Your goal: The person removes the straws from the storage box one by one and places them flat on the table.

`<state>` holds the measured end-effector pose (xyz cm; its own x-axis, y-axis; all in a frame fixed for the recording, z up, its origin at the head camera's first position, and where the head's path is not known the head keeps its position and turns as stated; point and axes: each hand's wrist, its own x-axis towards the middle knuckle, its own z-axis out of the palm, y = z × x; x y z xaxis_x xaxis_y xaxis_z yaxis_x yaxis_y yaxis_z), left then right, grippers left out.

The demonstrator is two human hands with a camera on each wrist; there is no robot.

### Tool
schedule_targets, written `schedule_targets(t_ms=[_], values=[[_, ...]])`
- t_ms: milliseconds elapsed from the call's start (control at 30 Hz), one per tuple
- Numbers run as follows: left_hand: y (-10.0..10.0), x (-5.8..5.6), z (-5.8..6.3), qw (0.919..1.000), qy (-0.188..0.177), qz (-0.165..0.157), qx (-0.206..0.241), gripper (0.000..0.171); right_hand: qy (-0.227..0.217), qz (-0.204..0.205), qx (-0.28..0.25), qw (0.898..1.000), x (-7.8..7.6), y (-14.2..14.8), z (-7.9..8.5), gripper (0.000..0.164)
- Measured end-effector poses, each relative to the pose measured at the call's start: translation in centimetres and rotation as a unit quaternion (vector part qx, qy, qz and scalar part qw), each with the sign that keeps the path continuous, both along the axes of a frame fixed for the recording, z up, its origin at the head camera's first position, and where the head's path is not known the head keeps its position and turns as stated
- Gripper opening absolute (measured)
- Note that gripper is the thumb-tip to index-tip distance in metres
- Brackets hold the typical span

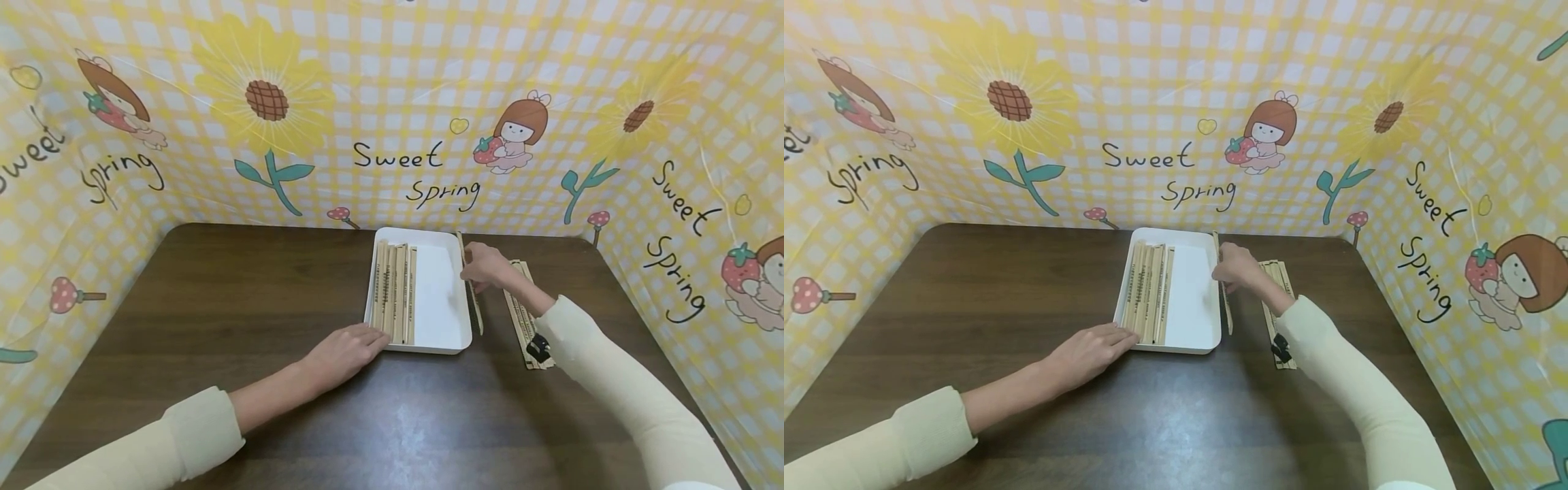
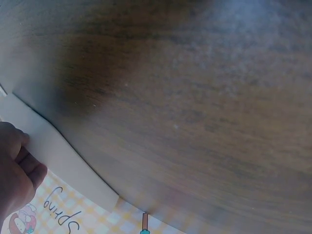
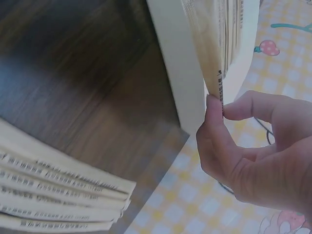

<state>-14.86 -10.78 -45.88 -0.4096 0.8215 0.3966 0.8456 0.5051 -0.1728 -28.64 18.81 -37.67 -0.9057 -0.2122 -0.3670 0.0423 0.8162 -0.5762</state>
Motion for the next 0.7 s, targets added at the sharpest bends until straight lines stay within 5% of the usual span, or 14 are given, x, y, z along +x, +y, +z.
schedule_targets(t_ms=[700], values=[[0.0,0.0,0.1,1.0,-0.004,-0.002,0.005,0.028,-0.012,-0.009,0.052,0.999,1.1,7.7,-1.2,0.066]])
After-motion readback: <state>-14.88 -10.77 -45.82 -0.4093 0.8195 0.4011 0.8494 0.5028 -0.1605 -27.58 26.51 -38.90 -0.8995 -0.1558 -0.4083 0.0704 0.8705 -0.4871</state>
